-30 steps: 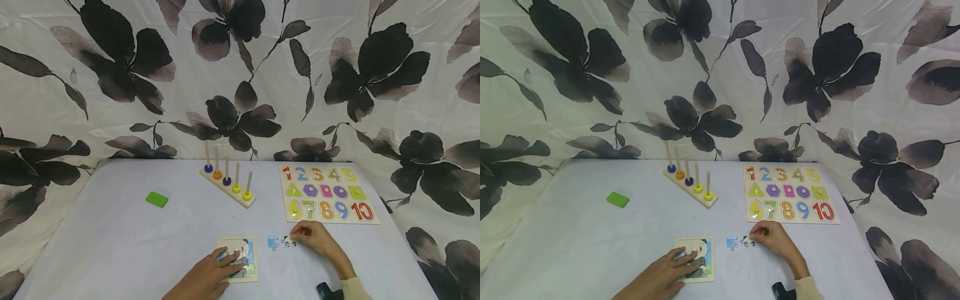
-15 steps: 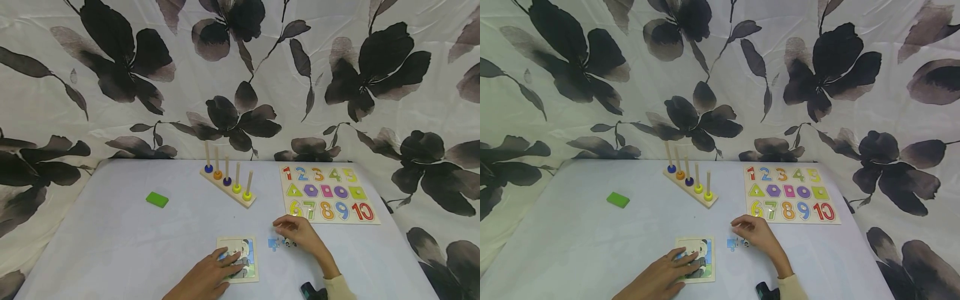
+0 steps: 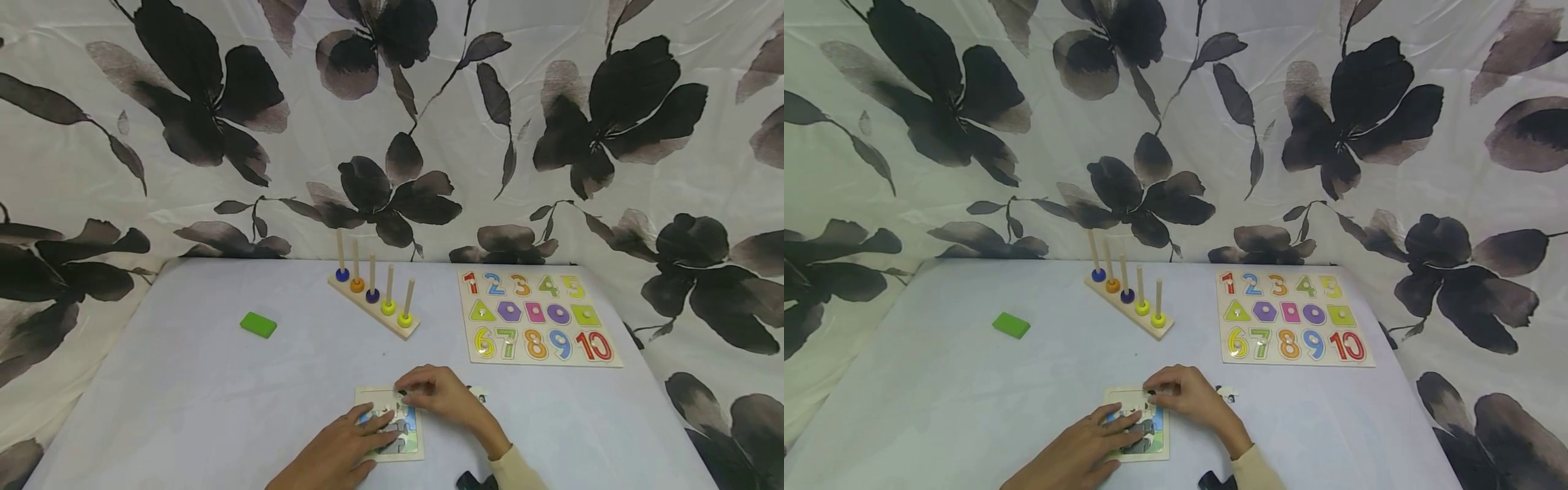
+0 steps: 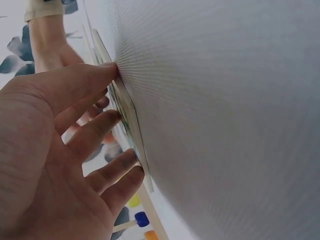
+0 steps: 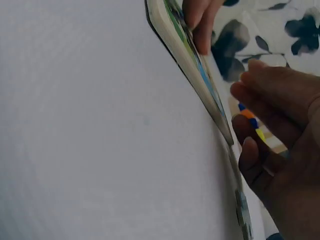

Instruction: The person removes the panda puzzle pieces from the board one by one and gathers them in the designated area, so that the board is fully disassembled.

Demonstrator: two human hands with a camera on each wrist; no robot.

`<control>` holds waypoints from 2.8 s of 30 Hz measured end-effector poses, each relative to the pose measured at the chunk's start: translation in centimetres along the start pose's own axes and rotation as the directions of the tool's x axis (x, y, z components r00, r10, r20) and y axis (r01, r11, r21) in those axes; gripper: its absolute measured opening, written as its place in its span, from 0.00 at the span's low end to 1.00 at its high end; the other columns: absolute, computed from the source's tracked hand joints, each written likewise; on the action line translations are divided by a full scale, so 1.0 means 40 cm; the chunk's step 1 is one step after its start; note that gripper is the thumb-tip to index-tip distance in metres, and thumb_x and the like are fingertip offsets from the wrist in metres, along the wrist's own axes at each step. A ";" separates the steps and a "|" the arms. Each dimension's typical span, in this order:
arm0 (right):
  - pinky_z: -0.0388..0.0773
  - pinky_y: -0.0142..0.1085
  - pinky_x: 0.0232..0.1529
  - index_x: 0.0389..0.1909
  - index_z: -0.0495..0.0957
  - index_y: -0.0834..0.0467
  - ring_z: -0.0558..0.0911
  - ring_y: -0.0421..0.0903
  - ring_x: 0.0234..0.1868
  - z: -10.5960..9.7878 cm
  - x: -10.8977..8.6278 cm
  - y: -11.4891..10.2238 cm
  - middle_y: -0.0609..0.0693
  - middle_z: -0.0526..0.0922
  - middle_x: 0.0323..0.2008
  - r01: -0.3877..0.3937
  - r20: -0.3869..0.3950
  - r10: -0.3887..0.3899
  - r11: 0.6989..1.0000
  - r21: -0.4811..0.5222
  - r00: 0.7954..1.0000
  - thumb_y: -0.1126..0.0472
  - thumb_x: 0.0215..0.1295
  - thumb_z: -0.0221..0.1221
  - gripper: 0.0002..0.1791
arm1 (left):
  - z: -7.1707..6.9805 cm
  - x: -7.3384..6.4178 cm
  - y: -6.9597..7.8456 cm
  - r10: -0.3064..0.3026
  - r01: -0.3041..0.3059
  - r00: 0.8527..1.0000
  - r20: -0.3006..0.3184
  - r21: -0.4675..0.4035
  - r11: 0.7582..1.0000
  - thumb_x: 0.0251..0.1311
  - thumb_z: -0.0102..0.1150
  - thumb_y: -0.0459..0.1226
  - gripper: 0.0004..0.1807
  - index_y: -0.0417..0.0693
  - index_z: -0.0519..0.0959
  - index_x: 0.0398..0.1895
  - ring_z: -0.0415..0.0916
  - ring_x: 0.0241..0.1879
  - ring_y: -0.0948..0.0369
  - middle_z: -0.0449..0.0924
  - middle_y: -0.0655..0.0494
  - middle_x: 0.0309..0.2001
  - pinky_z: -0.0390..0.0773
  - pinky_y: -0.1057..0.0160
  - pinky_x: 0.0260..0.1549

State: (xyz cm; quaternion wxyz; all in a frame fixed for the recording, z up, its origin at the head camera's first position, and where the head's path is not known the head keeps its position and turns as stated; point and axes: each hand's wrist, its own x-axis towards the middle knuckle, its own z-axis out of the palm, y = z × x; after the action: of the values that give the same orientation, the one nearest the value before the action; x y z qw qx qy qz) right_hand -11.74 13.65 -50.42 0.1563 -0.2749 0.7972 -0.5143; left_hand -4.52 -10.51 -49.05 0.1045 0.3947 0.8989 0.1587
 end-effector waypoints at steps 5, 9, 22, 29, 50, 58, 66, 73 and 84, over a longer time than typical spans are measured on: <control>0.71 0.37 0.57 0.43 0.85 0.55 0.78 0.40 0.50 0.015 0.003 0.007 0.42 0.84 0.45 0.030 0.015 -0.030 0.998 -0.061 0.999 0.59 0.60 0.65 0.10 | -0.002 -0.002 0.000 0.008 -0.008 1.000 -0.017 -0.005 1.000 0.58 0.64 0.43 0.27 0.60 0.74 0.63 0.67 0.63 0.44 0.68 0.55 0.67 0.75 0.47 0.51; 0.71 0.40 0.59 0.40 0.86 0.55 0.77 0.44 0.53 0.021 0.001 0.011 0.45 0.81 0.47 0.048 0.020 -0.046 0.992 -0.116 0.999 0.60 0.61 0.64 0.08 | -0.003 -0.003 0.001 0.007 -0.007 1.000 -0.018 -0.009 1.000 0.57 0.64 0.42 0.27 0.60 0.74 0.63 0.66 0.63 0.44 0.68 0.56 0.67 0.75 0.47 0.51; 0.69 0.44 0.61 0.35 0.86 0.54 0.75 0.46 0.55 0.024 0.002 0.007 0.46 0.78 0.49 0.019 0.036 -0.013 0.987 -0.157 0.999 0.74 0.58 0.56 0.14 | 0.001 -0.002 0.002 -0.006 0.005 0.999 -0.033 -0.020 1.000 0.57 0.65 0.42 0.26 0.60 0.75 0.61 0.67 0.63 0.46 0.69 0.55 0.66 0.76 0.48 0.50; 0.70 0.42 0.56 0.34 0.87 0.51 0.72 0.43 0.51 0.022 -0.002 -0.002 0.45 0.77 0.47 0.030 0.016 -0.027 0.976 -0.218 1.000 0.74 0.57 0.53 0.18 | 0.000 -0.002 0.002 -0.014 0.014 1.000 -0.014 -0.022 1.000 0.57 0.65 0.41 0.27 0.60 0.75 0.62 0.66 0.63 0.45 0.68 0.56 0.67 0.75 0.48 0.52; 0.73 0.32 0.46 0.44 0.84 0.54 0.77 0.40 0.43 -0.002 -0.010 0.006 0.43 0.82 0.41 -0.024 0.004 0.024 0.999 -0.036 1.000 0.66 0.63 0.60 0.11 | 0.007 0.001 0.000 -0.027 0.026 1.000 -0.006 -0.029 0.999 0.57 0.65 0.42 0.27 0.60 0.75 0.62 0.66 0.63 0.44 0.68 0.56 0.67 0.75 0.46 0.52; 0.72 0.33 0.45 0.46 0.85 0.50 0.76 0.42 0.41 -0.001 -0.015 -0.003 0.40 0.84 0.38 -0.057 0.020 0.057 0.998 -0.030 0.998 0.64 0.62 0.62 0.12 | 0.009 0.000 -0.002 -0.025 0.025 1.000 -0.004 -0.033 0.999 0.57 0.65 0.42 0.27 0.60 0.74 0.62 0.66 0.64 0.45 0.67 0.56 0.67 0.75 0.46 0.52; 0.73 0.29 0.39 0.47 0.84 0.54 0.72 0.36 0.34 -0.002 -0.012 0.000 0.44 0.83 0.35 -0.061 0.007 0.061 0.997 -0.055 0.998 0.66 0.62 0.61 0.13 | 0.006 -0.002 0.001 -0.029 0.029 1.000 -0.011 -0.037 0.999 0.57 0.65 0.42 0.27 0.60 0.75 0.62 0.66 0.64 0.45 0.68 0.56 0.67 0.75 0.46 0.53; 0.74 0.30 0.37 0.49 0.81 0.62 0.73 0.37 0.33 -0.022 -0.022 -0.041 0.52 0.81 0.33 -0.065 -0.026 0.064 0.997 -0.049 0.998 0.69 0.64 0.59 0.13 | 0.006 0.000 0.000 -0.029 0.028 1.000 -0.007 -0.035 0.999 0.57 0.65 0.43 0.27 0.61 0.75 0.62 0.65 0.64 0.45 0.68 0.56 0.67 0.75 0.47 0.52; 0.75 0.30 0.38 0.51 0.81 0.59 0.74 0.38 0.35 -0.119 -0.089 0.007 0.53 0.83 0.39 -0.038 -0.129 0.038 0.999 0.005 0.991 0.63 0.66 0.59 0.14 | 0.008 -0.001 0.002 -0.018 0.016 0.999 -0.028 -0.051 0.999 0.57 0.65 0.41 0.26 0.60 0.75 0.62 0.65 0.64 0.45 0.69 0.55 0.66 0.74 0.46 0.53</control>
State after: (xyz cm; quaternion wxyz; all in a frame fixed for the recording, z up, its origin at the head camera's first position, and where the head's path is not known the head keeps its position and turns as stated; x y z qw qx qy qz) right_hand -11.50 19.36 -48.78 0.1147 -0.2255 0.8101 -0.5289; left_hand -4.35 -10.44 -49.32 0.1033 0.3820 0.8993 0.1863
